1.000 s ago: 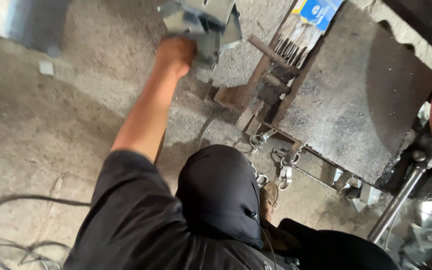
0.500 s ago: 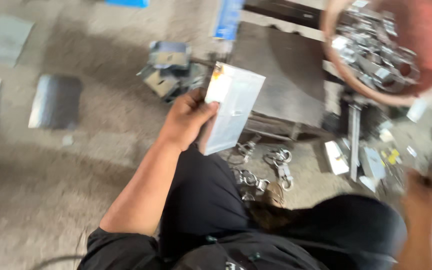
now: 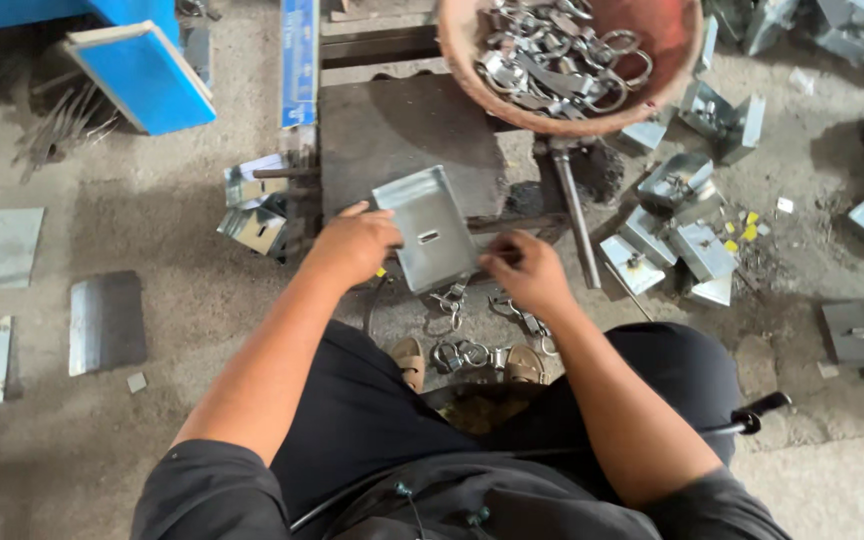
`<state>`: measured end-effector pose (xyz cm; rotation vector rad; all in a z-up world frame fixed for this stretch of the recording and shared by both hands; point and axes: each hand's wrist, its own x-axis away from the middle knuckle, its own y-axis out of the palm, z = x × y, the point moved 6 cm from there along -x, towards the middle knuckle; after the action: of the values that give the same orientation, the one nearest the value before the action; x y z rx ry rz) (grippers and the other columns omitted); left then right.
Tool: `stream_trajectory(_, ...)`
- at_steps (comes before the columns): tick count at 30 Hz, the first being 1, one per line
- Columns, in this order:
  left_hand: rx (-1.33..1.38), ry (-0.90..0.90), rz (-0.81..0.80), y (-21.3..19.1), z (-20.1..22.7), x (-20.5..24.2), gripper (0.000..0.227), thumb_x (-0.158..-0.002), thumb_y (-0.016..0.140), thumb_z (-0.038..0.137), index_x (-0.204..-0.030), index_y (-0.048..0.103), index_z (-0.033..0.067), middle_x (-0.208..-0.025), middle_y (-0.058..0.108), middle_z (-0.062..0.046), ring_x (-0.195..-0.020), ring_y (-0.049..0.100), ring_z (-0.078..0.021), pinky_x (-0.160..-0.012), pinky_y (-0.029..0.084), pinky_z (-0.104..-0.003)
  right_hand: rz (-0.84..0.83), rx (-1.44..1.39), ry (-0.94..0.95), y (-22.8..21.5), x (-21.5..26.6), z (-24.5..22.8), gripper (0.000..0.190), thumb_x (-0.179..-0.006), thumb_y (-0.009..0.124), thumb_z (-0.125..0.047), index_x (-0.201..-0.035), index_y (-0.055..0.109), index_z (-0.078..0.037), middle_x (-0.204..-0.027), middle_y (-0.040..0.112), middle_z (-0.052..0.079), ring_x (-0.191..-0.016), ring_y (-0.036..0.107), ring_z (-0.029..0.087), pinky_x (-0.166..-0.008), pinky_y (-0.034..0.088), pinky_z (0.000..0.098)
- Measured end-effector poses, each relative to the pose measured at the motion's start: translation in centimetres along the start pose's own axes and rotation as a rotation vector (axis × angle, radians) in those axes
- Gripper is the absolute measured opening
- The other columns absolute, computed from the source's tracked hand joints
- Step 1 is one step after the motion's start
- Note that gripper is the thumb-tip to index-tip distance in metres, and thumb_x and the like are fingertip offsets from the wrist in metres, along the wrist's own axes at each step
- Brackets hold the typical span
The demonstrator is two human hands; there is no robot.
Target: The person sits on the floor and welds metal plates using a handheld welding torch. They pick up metal plates and small metal rings, place them on a workbench, and weld them together, creating bright sparks. The person repeatedly handles the plates and rings, adjusting their positions before welding.
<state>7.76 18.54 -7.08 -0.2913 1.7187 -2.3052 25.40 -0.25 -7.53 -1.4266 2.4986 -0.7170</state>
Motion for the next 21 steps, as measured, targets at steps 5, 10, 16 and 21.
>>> stream_trajectory(5,0.102,-0.2,-0.189,-3.8,2.0,-3.8,0.033,-0.084,0.075,0.029,-0.116,0.075,0.0191,-0.122,0.07,-0.014,-0.115,0.062,-0.0358,-0.101,0.047,-0.047,-0.088,0.015,0.013,2.5,-1.1,0.1,0.039,-0.083,0.08,-0.02,-0.117,0.067,-0.004,-0.103,0.075,0.012,-0.09,0.074,0.021,-0.083,0.059,0.0334)
stream_trajectory(10,0.339,-0.064,0.122,-5.9,7.0,-14.3,0.036,-0.09,0.077,0.043,-0.097,0.074,0.0077,-0.1,0.07,-0.014,-0.1,0.068,-0.0336,-0.09,0.054,-0.044,-0.149,0.049,-0.071,2.5,-1.6,-1.8,0.049,-0.077,0.087,-0.022,-0.116,0.067,-0.001,-0.101,0.072,0.018,-0.088,0.074,0.03,-0.081,0.058,0.038)
stream_trajectory(16,0.131,-0.393,0.084,-1.6,5.3,-29.0,0.036,-0.09,0.072,0.041,-0.107,0.075,0.0095,-0.133,0.06,-0.012,-0.125,0.055,-0.0362,-0.102,0.045,-0.051,-0.115,0.004,-0.044,-0.3,-3.3,-2.2,0.044,-0.079,0.083,-0.023,-0.115,0.067,-0.003,-0.102,0.071,0.016,-0.085,0.076,0.029,-0.076,0.059,0.0378)
stream_trajectory(21,0.098,-0.6,-0.079,2.0,2.9,-32.0,0.046,-0.087,0.071,0.031,-0.128,0.066,0.0106,-0.148,0.051,-0.011,-0.138,0.044,-0.0333,-0.111,0.039,-0.047,-0.023,0.026,-0.04,-2.8,-4.1,-0.9,0.04,-0.081,0.082,-0.016,-0.116,0.068,-0.003,-0.103,0.072,0.016,-0.089,0.075,0.027,-0.075,0.058,0.0373)
